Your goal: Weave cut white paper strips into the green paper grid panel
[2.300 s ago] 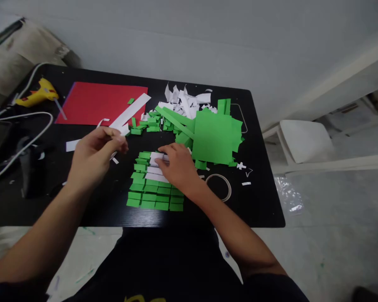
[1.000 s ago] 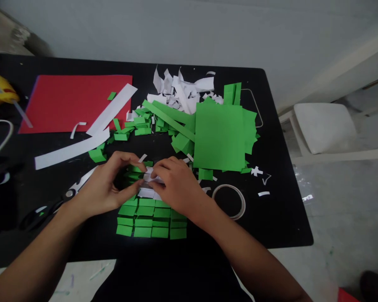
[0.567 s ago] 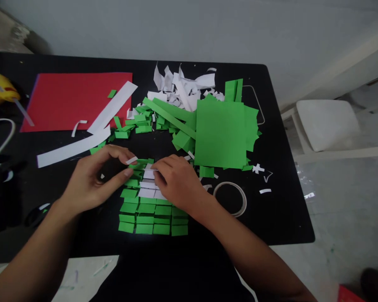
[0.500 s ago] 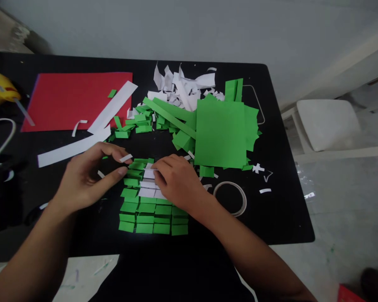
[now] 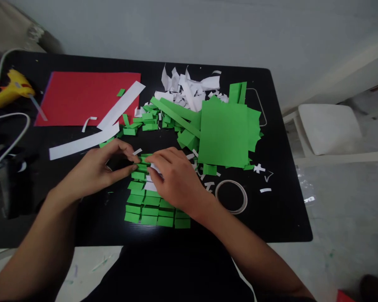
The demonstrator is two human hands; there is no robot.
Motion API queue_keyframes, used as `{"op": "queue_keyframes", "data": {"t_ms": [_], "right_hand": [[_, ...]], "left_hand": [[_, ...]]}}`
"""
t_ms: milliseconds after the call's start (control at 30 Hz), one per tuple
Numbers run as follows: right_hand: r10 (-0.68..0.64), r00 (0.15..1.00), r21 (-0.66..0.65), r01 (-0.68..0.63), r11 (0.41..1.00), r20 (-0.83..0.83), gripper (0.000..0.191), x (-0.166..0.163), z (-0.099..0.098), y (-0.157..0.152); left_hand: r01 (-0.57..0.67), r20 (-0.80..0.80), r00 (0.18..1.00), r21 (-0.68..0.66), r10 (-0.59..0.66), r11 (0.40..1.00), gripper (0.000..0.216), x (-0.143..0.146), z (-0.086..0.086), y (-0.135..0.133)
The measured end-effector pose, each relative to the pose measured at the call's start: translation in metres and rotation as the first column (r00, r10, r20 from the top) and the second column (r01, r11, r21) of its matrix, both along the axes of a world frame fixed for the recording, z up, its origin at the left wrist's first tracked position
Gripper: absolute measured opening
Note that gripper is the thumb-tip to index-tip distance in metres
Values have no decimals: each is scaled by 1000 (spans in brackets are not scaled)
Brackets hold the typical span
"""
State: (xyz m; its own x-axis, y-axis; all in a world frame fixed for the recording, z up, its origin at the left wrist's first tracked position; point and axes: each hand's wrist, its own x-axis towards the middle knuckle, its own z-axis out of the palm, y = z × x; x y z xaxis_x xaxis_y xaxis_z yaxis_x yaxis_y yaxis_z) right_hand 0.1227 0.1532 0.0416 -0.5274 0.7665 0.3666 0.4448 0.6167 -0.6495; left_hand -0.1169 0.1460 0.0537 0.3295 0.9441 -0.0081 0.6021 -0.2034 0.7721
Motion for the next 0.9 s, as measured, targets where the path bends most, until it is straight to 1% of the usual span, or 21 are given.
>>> {"op": "queue_keyframes", "data": {"t_ms": [100,167,233,400,533,600,667,733,833,900], "right_hand": [[16,995,-55,-11,998,101,15,-8,-1,1],[0,985,-87,15,996,171,15,-14,-3,3],[-21,979,-94,41,995,203,14,-18,-4,5],[-52,981,-94,71,993,187,7,-20,-3,6],[-27,981,-125,52,991,192,3,-22,-4,7],[-14,980,-149,44,988,201,6,-22,-5,8],[-12,978,-173,49,984,208,8,-22,-6,9],[-12,977,-190,53,980,211,8,-22,-8,10],[4,978,-204,39,978,207,8,-21,-9,11],[15,979,-206,28,978,204,8,-21,-10,12]], "left_hand": [[-1,8,1000,-5,1,1000,18,0,-2,0],[-3,18,1000,-5,3,1000,17,0,-4,0],[-13,31,999,5,12,1000,16,0,-5,0],[-35,58,998,8,35,999,17,1,-8,1],[-42,82,996,-10,43,999,20,1,-10,1],[-50,81,995,2,49,999,22,1,-9,-1],[-68,63,996,41,65,997,22,1,-5,-4],[-78,50,996,79,74,994,17,0,1,-8],[-28,25,999,96,26,995,12,-2,6,-12],[28,-24,999,97,-26,995,13,-4,5,-13]]}}
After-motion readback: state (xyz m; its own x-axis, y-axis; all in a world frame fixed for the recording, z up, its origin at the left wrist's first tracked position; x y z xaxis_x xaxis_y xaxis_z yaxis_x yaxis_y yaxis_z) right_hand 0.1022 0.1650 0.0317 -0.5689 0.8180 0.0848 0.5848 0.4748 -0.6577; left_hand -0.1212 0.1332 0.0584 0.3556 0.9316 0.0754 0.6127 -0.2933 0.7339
